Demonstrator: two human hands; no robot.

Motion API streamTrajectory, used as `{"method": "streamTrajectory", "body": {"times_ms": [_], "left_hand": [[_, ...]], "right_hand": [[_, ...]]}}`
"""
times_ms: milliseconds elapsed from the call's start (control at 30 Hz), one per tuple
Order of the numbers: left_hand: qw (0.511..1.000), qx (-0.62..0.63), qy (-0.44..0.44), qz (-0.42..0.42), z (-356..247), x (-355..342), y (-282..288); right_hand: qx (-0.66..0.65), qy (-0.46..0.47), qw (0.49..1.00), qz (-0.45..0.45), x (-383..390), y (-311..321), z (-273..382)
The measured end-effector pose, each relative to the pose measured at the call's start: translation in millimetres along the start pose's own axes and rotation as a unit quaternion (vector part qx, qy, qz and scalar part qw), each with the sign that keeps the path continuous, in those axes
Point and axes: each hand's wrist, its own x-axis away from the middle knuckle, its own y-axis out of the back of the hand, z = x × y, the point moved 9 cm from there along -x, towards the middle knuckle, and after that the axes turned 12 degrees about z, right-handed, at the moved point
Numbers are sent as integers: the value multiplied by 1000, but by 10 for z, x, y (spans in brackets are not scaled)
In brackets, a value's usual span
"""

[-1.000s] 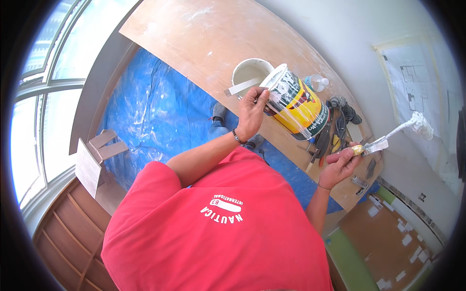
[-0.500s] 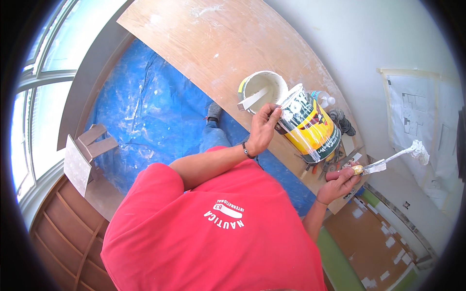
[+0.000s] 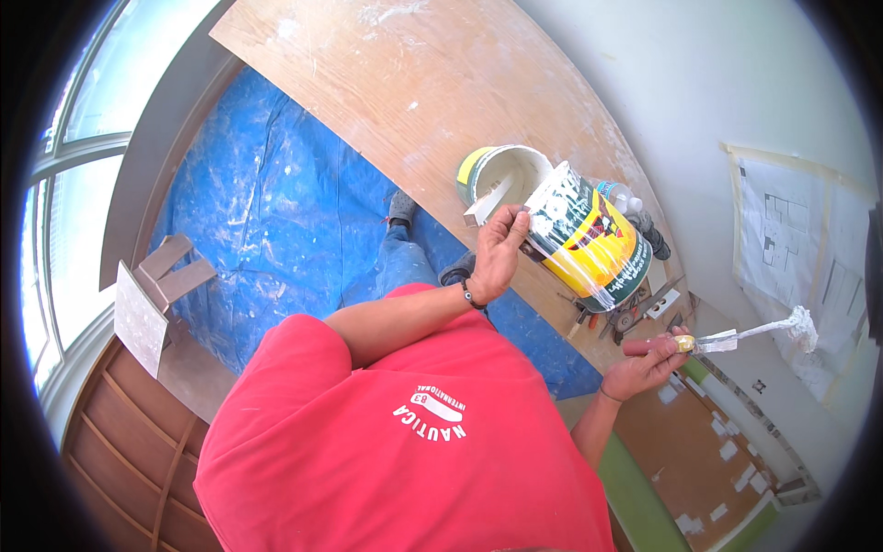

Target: The person walks through a room under renovation, picks up a paint bucket, and stirs the contents with a wooden stick. They add water from a plastic bottle and continue mixing. The person then uses a paint roller to load paint from the bucket and briefly applies it to a surface before returning to mix more paint.

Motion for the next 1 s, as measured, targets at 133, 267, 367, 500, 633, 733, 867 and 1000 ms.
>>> {"method": "streamTrajectory", "body": {"times_ms": [133,267,367,500,633,733,867,1000], "left_hand": [[1000,17,-6,-5,76,8,10],[1000,18,-8,-4,127,-6,21],[1000,28,-3,-7,122,-24,37],[999,31,3,-12,150,-20,40],[999,32,12,-17,217,14,38],[999,41,11,-28,288,39,45],[997,65,13,-39,350,55,51],[996,79,10,-35,362,60,30]], "right_hand": [[42,43,998,14,6,-42,64],[27,31,999,25,8,-41,8],[45,19,999,14,2,-38,39],[20,-13,1000,6,-14,-57,31],[29,-17,999,2,-30,-75,30],[65,9,998,-1,-41,-65,55],[55,-1,998,14,-45,-77,29],[40,-4,999,15,-33,-70,31]]}}
